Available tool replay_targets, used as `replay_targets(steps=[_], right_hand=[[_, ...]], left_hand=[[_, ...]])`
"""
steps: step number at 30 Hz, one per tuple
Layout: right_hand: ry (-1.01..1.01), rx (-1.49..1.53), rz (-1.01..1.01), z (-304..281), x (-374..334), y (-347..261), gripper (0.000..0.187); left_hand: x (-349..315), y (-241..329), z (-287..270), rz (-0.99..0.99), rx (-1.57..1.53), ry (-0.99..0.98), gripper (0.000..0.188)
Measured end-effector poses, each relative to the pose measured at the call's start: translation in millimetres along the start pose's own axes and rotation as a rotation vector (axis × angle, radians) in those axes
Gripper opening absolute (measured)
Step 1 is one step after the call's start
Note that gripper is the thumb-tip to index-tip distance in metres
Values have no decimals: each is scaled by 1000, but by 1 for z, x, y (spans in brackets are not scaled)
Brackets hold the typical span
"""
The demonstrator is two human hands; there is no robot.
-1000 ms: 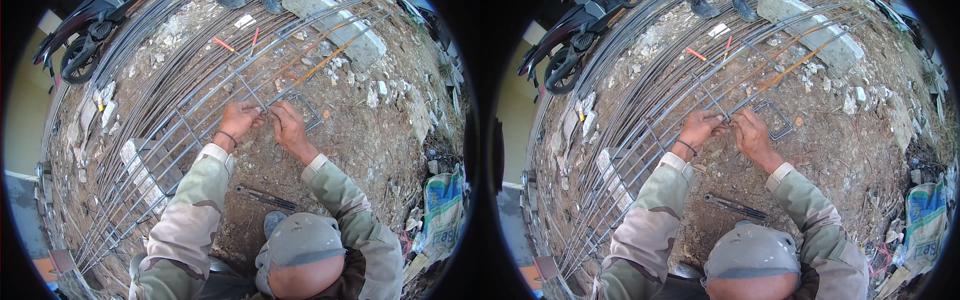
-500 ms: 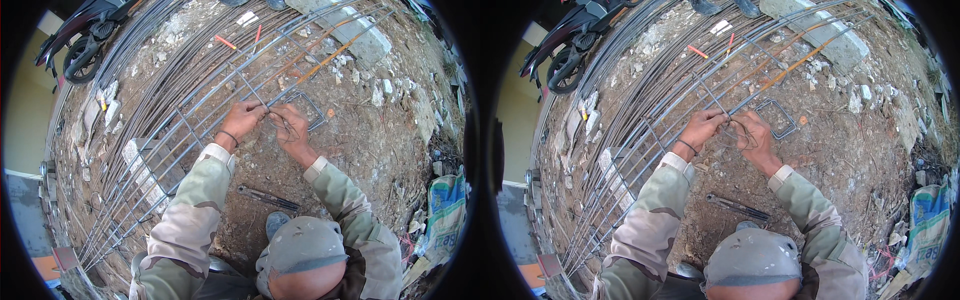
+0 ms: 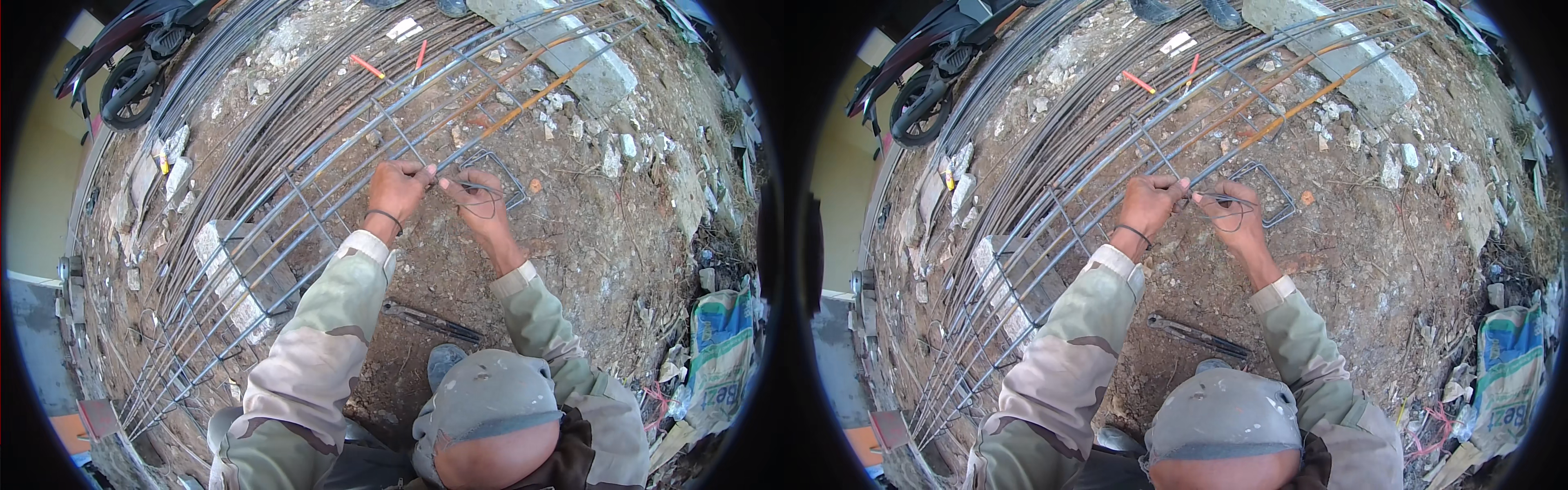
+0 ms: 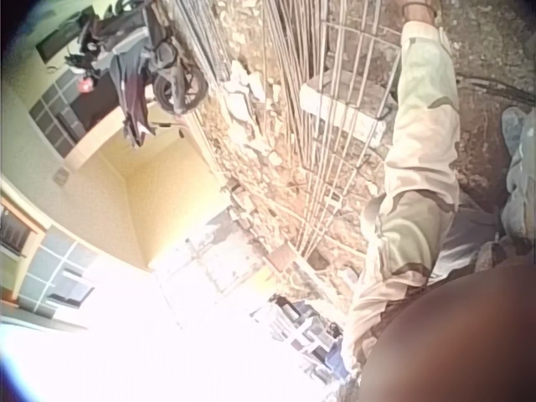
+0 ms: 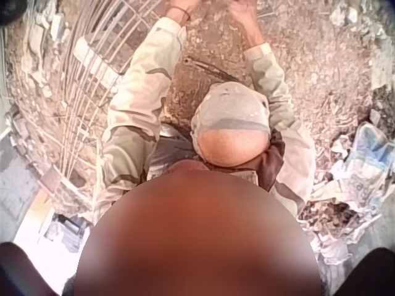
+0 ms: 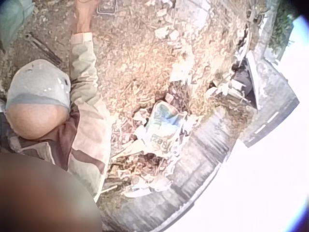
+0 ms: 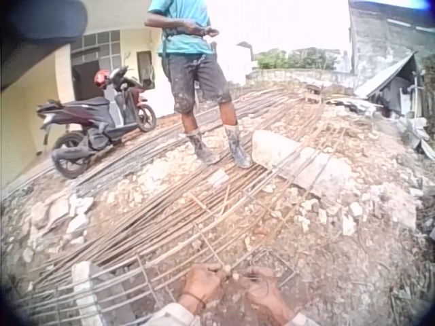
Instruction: The person assembles a rebar cage by securing rebar pieces together with tie wire using pliers.
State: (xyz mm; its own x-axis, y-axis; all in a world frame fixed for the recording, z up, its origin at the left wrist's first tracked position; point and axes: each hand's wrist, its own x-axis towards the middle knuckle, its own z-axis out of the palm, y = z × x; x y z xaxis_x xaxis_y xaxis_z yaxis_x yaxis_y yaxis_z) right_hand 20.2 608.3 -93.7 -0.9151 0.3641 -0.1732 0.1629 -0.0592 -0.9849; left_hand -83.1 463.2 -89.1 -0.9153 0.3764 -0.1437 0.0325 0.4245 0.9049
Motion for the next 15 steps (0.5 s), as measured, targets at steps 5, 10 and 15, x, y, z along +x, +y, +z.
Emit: replay_targets(steps=[5,10,15], right_hand=[[113,-220,-453,3,-3,1,15],[86,-344,-157,3,8,-6,15],[7,292,109,11,11,9,17]], left_hand=[[-4,8,0,-44,-74,-18,29],[-7,8,1,49,62,22,25],[-13,2,3,159,104,91,26]])
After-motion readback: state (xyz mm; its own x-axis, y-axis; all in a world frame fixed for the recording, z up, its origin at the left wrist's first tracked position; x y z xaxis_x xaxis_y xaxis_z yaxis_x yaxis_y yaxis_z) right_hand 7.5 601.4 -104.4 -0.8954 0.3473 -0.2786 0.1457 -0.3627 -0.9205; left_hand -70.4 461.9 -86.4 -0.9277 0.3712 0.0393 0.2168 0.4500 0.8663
